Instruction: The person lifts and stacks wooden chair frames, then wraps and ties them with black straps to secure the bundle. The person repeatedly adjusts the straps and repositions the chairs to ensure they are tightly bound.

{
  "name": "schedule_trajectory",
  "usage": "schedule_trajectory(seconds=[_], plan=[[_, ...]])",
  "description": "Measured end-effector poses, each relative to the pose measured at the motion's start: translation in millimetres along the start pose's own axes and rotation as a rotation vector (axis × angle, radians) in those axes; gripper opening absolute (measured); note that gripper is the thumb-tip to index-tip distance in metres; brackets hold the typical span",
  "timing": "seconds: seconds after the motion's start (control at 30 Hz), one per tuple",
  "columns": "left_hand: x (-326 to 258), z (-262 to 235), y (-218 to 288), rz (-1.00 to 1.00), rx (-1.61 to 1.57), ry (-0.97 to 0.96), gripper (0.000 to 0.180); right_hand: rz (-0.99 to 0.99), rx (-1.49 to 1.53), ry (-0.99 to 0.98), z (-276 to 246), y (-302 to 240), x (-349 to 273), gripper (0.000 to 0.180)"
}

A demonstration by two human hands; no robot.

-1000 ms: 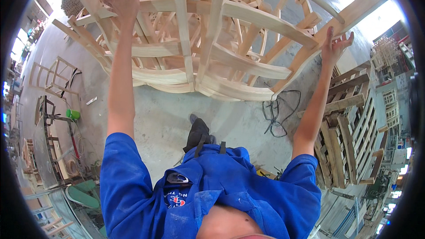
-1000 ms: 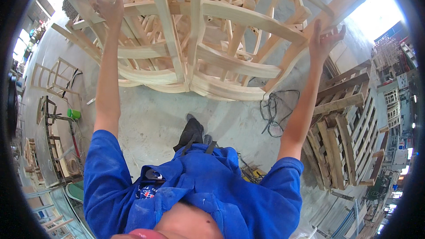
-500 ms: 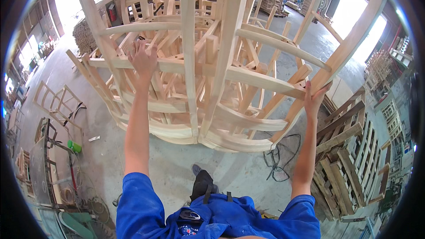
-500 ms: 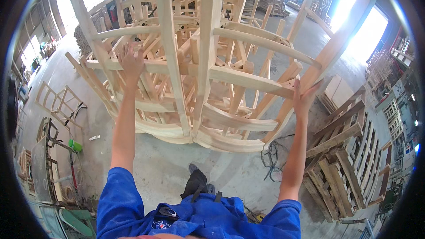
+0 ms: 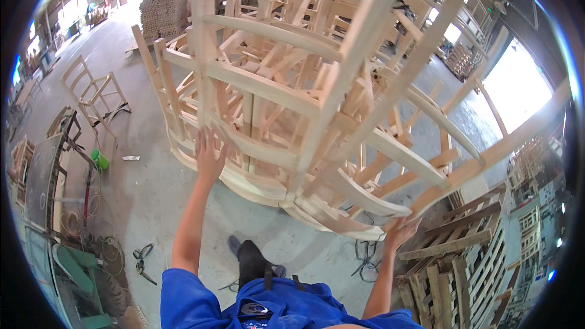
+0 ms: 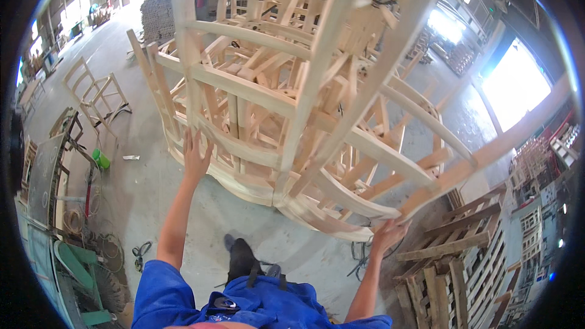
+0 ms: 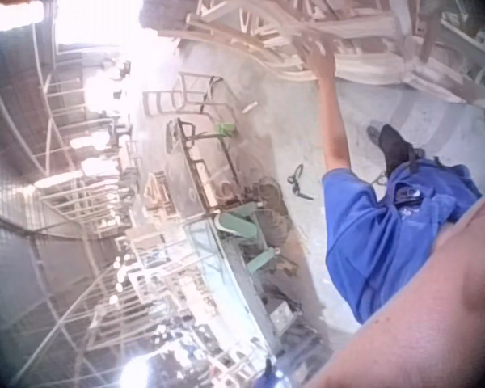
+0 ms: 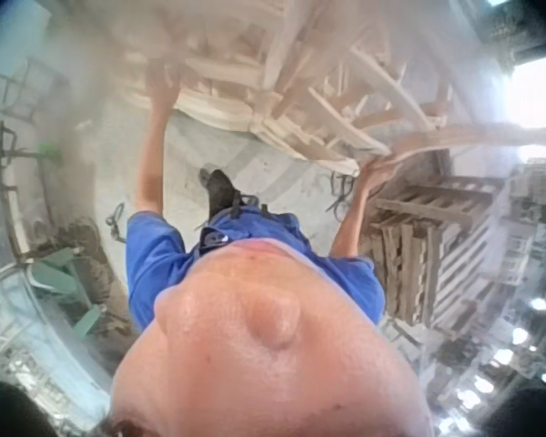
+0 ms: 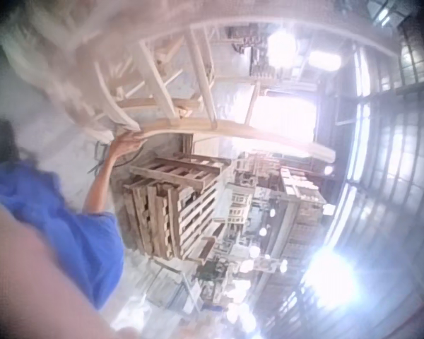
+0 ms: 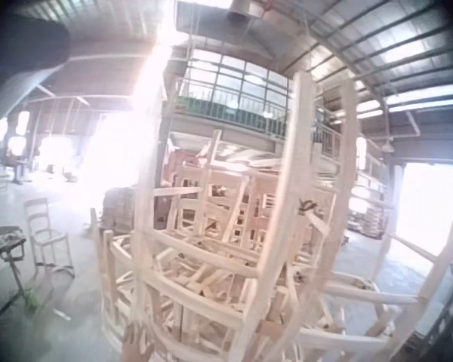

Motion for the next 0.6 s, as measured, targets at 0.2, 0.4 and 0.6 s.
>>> schedule_trajectory(seconds=[0.2, 0.4, 0.6], plan=[[-156.0, 31.7, -181.8, -0.371, 0.013, -0.260, 0.044, -0.088, 0.155, -0.610, 102.9, -133.7, -161.1, 0.045], [-276.6, 22.0, -305.9, -0.767, -0.195, -0.424, 0.031, -0.138, 0.611, -1.645, 264.3, -363.5, -346.2, 0.023], [-300.3, -62.4, -346.7, -0.879, -0.245, -0.723, 0.038, -0.428, 0.727, -1.838, 379.2, -585.8, -388.5, 0.025]])
Point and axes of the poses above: each hand's wrist, its own x-axis towards the middle knuckle, its own z-axis out of the palm, y = z × x, the point moved 8 cm from there along x, towards the middle knuckle, and after that the axes turned 13 degrees about x, right-handed, at the moved point
